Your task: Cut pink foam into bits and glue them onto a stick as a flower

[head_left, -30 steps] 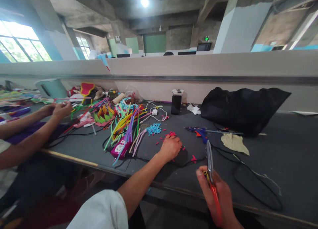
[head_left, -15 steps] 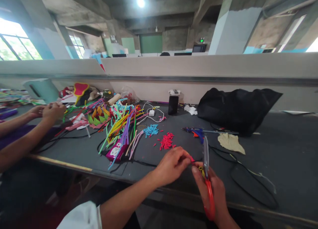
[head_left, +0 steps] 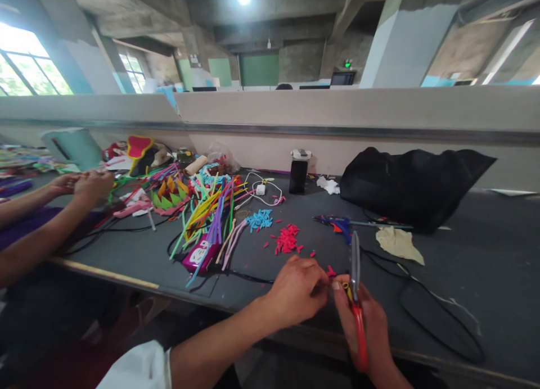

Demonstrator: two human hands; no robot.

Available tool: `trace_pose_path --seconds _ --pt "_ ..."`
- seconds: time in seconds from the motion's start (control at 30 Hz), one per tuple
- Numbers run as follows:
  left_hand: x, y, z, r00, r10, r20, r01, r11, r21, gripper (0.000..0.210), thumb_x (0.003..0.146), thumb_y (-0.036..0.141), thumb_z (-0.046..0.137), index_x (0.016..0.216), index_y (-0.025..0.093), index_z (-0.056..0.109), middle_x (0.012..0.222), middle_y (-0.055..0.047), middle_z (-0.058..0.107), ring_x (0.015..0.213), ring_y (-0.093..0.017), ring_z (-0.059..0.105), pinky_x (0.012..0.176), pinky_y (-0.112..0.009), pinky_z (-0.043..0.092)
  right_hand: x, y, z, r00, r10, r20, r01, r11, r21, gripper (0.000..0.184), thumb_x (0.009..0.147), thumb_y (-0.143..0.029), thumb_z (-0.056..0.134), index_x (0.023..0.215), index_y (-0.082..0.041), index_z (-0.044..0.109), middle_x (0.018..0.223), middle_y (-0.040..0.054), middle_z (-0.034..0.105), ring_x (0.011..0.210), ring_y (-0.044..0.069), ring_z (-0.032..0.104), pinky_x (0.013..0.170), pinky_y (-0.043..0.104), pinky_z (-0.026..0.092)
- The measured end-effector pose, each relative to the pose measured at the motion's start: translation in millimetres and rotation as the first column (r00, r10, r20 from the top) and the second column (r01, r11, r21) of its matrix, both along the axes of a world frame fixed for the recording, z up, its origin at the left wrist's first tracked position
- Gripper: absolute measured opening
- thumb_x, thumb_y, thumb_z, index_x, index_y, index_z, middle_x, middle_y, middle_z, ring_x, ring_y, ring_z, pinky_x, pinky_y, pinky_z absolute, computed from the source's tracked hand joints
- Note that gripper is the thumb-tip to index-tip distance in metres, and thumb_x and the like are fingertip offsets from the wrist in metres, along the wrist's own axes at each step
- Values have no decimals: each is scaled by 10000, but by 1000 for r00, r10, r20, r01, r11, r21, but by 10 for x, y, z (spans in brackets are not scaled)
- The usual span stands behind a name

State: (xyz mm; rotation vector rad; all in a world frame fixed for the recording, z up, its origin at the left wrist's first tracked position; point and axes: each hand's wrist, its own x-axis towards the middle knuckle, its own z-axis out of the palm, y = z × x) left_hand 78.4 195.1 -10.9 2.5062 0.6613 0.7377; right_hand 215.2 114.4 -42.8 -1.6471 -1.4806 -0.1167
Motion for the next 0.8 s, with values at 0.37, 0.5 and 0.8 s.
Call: trace_pose_path --seconds 0.37,0.5,0.8 --pt "7 -19 22 998 33 48 -29 996 -88 21 725 156 633 735 163 649 711 -6 635 678 -130 565 669 -253 383 -12 5 -66 995 9 95 -15 998 58 372 980 -405 351 800 -185 591 627 17 679 465 135 646 439 205 446" --pt "16 -33 13 995 38 95 -27 994 -105 21 698 139 628 693 156 641 670 -1 610 639 -121 531 646 -259 361 -22 4 -52 994 32 103 -40 996 75 351 982 -383 360 801 -188 589 650 18 682 496 132 657 466 197 462" --pt "-24 46 211 730 459 506 283 470 -836 103 671 228 734 716 148 686 600 17 586 541 -77 465 550 -217 339 -40 -28 -148 988 -58 141 53 998 38 260 930 -416 432 945 -199 575 707 18 696 543 158 654 548 251 479"
